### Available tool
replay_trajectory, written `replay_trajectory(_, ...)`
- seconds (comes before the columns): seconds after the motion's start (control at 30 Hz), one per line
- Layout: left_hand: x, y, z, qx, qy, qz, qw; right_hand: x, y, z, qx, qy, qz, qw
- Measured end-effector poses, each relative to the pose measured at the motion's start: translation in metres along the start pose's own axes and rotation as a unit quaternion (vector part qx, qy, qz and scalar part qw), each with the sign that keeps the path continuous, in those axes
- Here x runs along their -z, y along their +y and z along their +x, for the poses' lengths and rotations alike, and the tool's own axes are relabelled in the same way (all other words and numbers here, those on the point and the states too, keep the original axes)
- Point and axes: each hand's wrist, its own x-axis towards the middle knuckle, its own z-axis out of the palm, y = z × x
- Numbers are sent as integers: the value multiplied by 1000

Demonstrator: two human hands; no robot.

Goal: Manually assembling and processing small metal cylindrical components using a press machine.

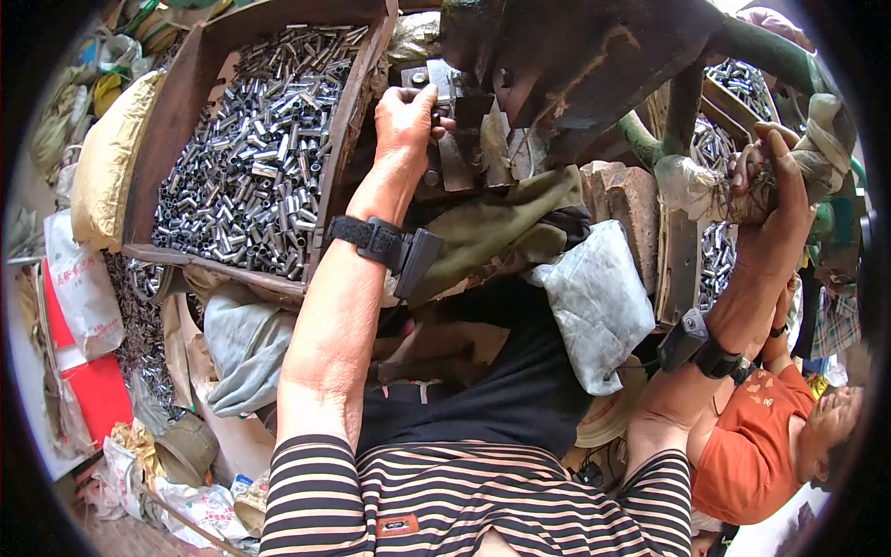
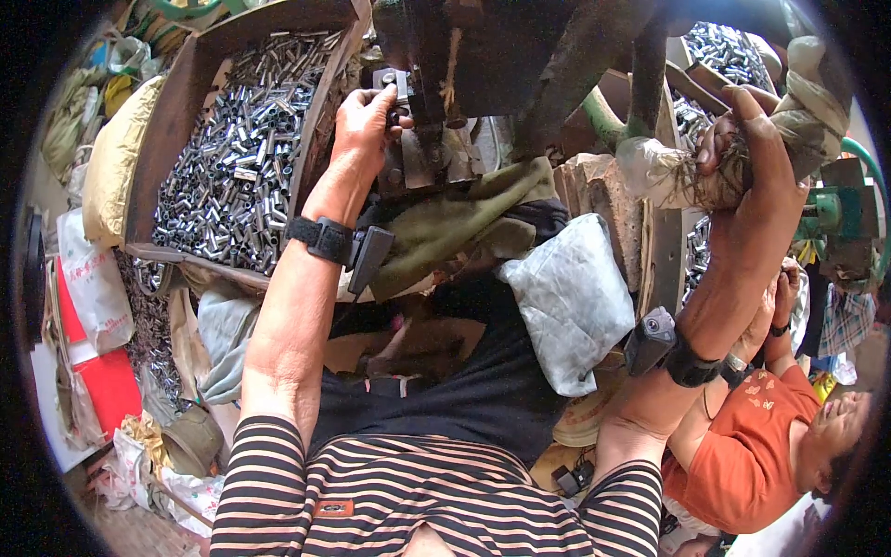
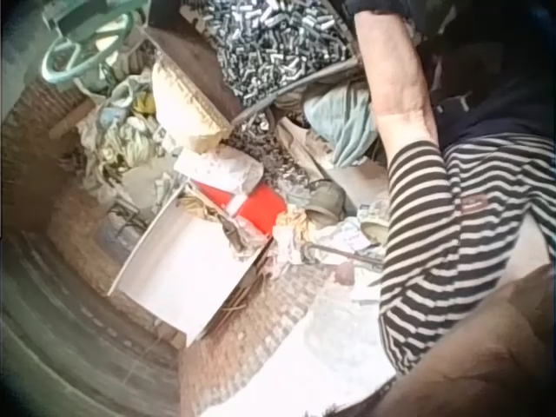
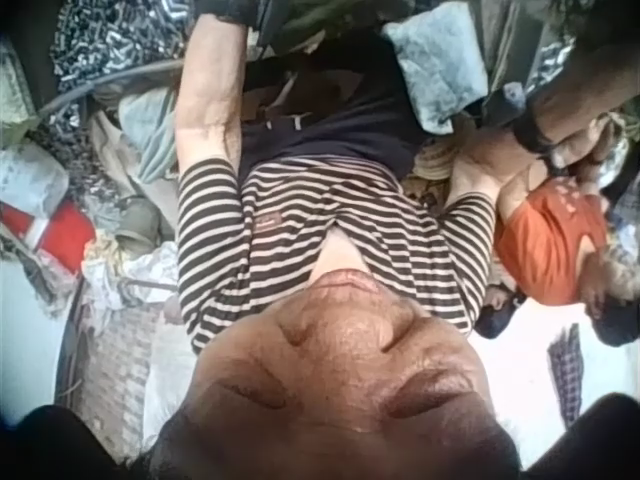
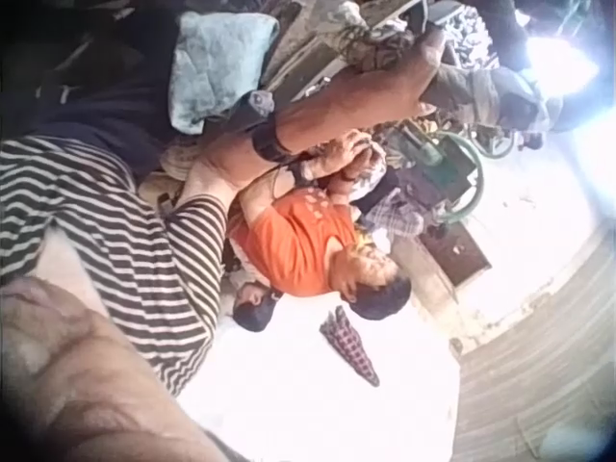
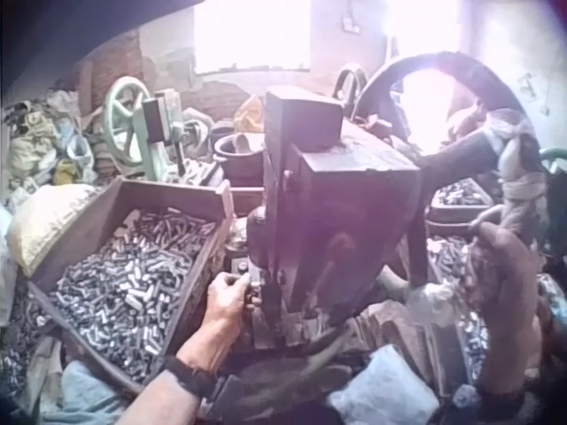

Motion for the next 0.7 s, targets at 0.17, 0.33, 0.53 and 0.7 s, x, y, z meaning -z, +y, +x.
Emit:
replay_trajectory(0.17,7,-11,1,28,7,43,999,2,-12,7,7,-16,-40,999)
replay_trajectory(0.33,8,-8,0,52,-8,-22,998,19,-13,20,-17,-54,-13,998)
replay_trajectory(0.53,-6,-5,6,11,19,47,999,14,-15,21,-22,-39,-1,999)
replay_trajectory(0.7,-3,-3,-1,-7,-7,88,996,7,-18,20,-27,-3,-12,1000)
